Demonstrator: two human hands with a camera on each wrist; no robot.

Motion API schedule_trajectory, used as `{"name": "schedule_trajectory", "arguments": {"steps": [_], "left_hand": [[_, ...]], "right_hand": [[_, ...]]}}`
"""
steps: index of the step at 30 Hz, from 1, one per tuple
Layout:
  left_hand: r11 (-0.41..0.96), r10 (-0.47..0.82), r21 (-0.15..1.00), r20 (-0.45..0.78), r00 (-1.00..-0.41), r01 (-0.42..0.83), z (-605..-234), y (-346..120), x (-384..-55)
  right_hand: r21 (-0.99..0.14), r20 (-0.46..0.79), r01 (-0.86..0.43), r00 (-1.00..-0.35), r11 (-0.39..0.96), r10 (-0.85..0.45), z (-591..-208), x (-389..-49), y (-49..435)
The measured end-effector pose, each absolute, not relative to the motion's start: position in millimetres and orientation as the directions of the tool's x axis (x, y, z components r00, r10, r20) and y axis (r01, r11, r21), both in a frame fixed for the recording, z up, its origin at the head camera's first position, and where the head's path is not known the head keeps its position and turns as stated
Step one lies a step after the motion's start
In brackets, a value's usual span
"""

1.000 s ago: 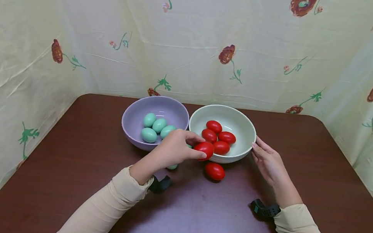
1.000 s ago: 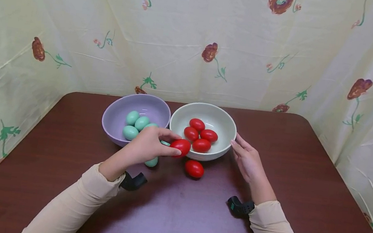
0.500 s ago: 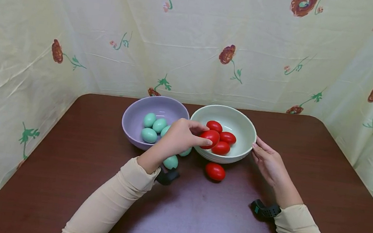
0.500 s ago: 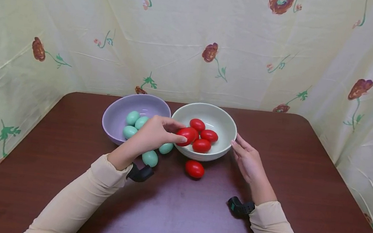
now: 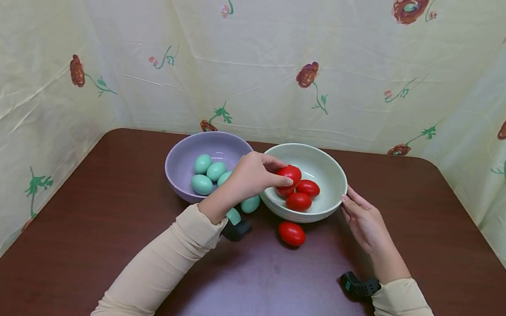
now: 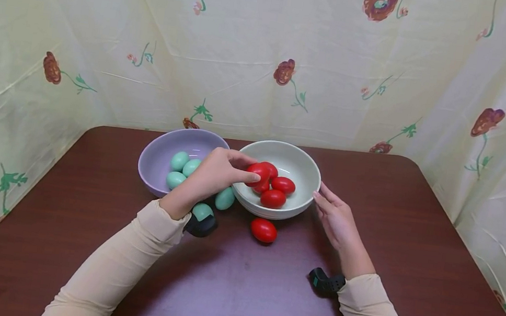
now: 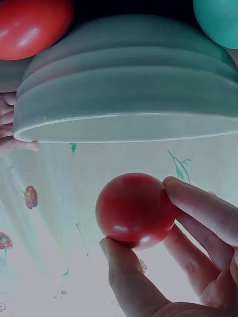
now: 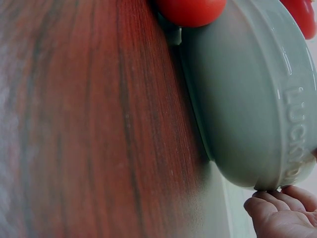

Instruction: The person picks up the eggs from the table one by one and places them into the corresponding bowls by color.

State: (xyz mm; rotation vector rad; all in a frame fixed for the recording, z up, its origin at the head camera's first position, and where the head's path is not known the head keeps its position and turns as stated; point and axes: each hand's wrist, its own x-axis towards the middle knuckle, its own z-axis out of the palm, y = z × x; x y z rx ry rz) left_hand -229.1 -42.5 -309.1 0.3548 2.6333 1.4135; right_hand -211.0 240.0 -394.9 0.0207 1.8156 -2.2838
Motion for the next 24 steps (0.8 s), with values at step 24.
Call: {"name": "schedule_trajectory", "arguments": {"steps": [24], "left_hand": [[0.510,0.200,0.855,-0.011,-0.980,0.094,-312.8,-11.1,-256.0]], "right_hand": [[-0.958,-0.159,0.193,-0.973,-0.212,-0.168,-395.8,-211.2,240.9]]}}
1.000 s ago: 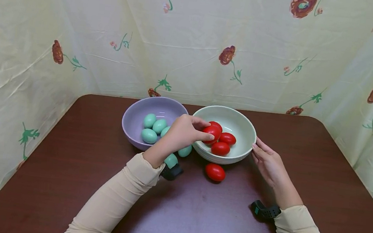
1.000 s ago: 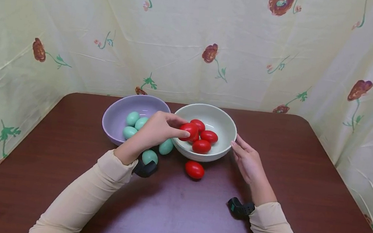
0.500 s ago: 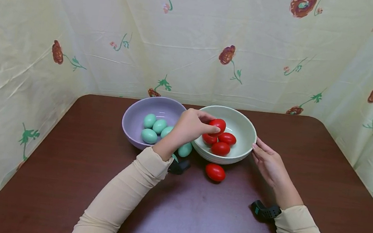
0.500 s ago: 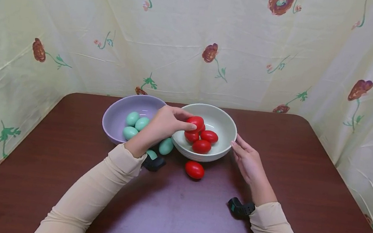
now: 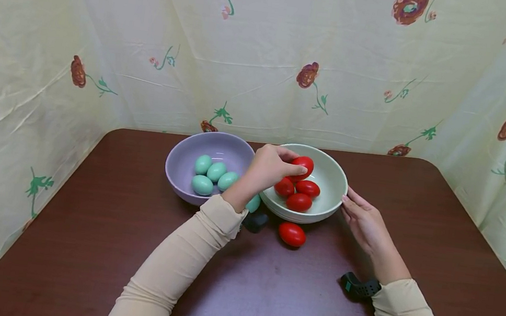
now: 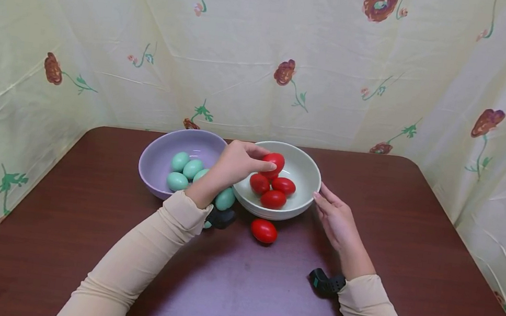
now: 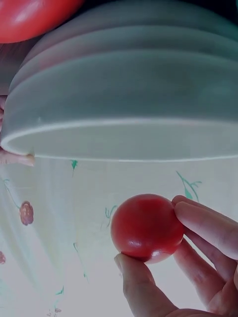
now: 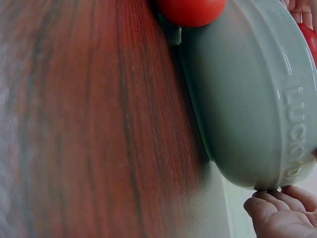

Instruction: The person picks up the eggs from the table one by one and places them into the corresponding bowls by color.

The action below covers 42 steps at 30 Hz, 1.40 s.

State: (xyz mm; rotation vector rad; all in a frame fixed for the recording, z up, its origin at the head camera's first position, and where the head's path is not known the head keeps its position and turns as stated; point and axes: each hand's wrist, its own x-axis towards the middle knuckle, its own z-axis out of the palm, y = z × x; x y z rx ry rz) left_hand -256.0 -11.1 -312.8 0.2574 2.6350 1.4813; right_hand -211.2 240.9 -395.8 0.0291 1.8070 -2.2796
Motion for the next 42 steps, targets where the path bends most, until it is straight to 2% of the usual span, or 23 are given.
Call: {"name": "schedule_trajectory", "arguments": {"steps": [13,20,25,34,42], "left_hand": [[0.534,0.160,0.843,-0.028,-0.987,0.062,-323.3,7.6,-270.0],[0.439,0.135,0.897,-0.116,-0.984,-0.046,-322.7,14.6,-271.9],[0.438,0.151,0.897,-0.134,-0.979,-0.055,-316.9,16.1,-275.3],[0.453,0.164,0.891,-0.081,-0.983,0.002,-306.6,18.5,-287.4],[0.532,0.274,0.840,-0.051,-0.960,0.107,-294.7,20.2,-303.1]], "right_hand": [[-0.964,-0.155,0.186,-0.974,-0.192,-0.164,-397.7,-209.8,243.2],[-0.966,-0.143,0.175,-0.975,-0.189,-0.171,-400.9,-210.2,242.4],[-0.964,-0.159,0.189,-0.973,-0.186,-0.167,-397.7,-209.8,241.1],[-0.972,-0.086,0.119,-0.982,-0.201,-0.167,-403.6,-212.6,242.3],[-0.976,-0.103,0.133,-0.980,-0.171,-0.173,-401.8,-210.5,241.9]]}}
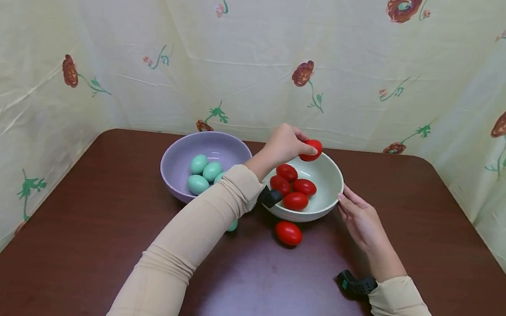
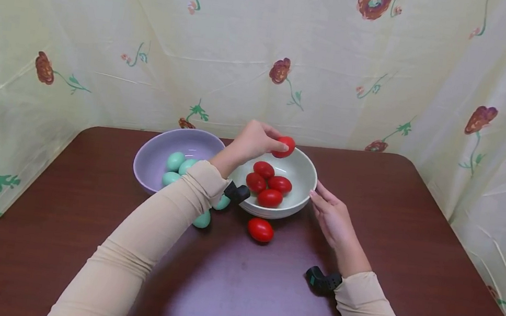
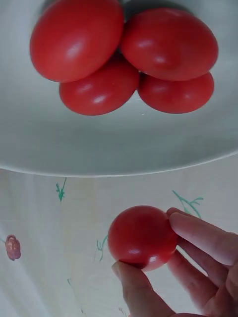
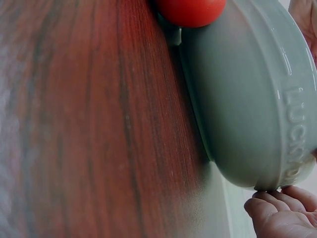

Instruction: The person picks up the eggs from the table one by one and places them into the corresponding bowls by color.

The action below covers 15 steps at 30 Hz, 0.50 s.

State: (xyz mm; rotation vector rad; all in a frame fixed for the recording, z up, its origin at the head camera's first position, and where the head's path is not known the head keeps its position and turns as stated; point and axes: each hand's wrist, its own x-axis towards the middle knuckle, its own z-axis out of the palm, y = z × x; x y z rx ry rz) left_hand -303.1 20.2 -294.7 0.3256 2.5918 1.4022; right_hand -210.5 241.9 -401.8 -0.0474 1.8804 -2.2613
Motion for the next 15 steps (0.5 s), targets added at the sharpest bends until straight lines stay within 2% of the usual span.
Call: {"name": "schedule_trajectory", "arguments": {"steps": [8,15], "left_hand": [[0.569,0.299,0.819,-0.121,-0.947,0.075,-292.2,23.1,-317.3],[0.570,0.363,0.816,-0.144,-0.921,0.097,-302.5,27.7,-328.4]], "right_hand": [[-0.969,-0.131,0.162,-0.977,-0.187,-0.168,-397.5,-211.5,239.8],[-0.972,-0.130,0.158,-0.978,-0.173,-0.161,-399.9,-211.4,240.8]]}}
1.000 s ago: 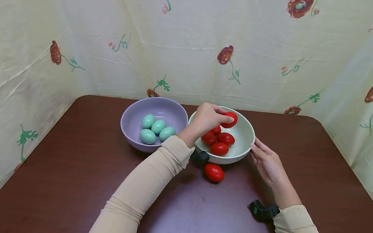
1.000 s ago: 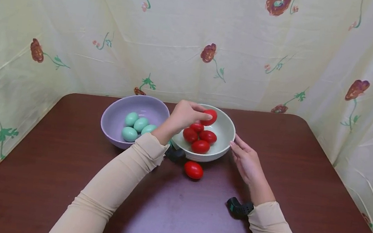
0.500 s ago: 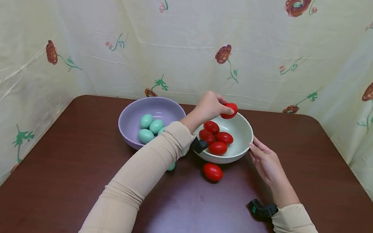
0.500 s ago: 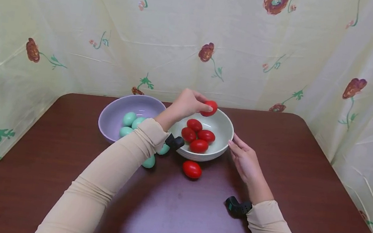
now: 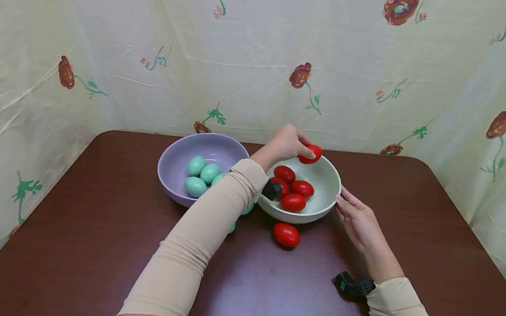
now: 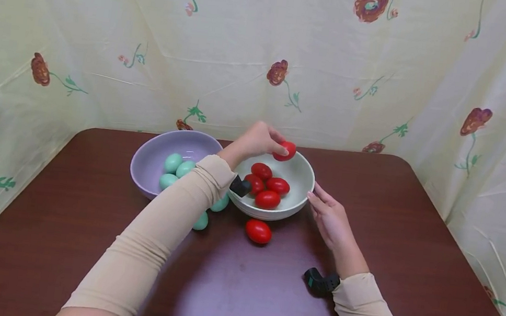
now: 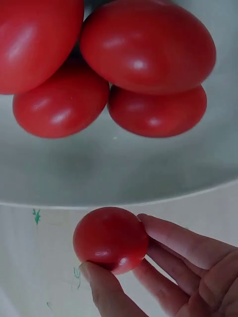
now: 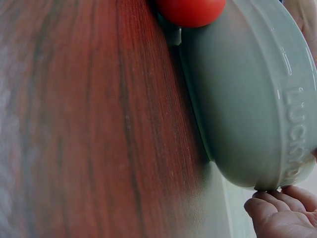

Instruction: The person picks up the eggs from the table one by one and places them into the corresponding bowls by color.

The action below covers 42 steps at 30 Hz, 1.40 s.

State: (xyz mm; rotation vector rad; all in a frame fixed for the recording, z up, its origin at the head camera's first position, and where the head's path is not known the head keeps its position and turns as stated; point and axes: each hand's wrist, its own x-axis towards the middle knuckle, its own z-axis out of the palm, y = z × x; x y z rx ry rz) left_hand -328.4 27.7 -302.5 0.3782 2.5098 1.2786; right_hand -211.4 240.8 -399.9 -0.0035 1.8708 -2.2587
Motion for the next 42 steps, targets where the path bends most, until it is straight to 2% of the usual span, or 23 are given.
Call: {"name": "schedule_trajectory", "arguments": {"steps": [9,24,38,42], "left_hand": [[0.568,0.393,0.816,-0.152,-0.907,0.110,-321.9,33.9,-332.7],[0.561,0.352,0.816,-0.083,-0.932,0.139,-340.2,40.8,-329.7],[0.572,0.385,0.819,-0.222,-0.896,0.043,-344.5,38.1,-328.3],[0.589,0.375,0.807,-0.225,-0.899,0.044,-345.3,36.5,-329.0]], "right_hand": [[-0.970,-0.143,0.169,-0.978,-0.174,-0.152,-398.9,-210.3,240.6],[-0.973,-0.141,0.166,-0.978,-0.162,-0.155,-398.9,-210.7,239.8],[-0.973,-0.131,0.157,-0.979,-0.171,-0.154,-398.6,-209.6,240.0],[-0.973,-0.123,0.149,-0.980,-0.174,-0.155,-398.4,-209.6,239.6]]}}
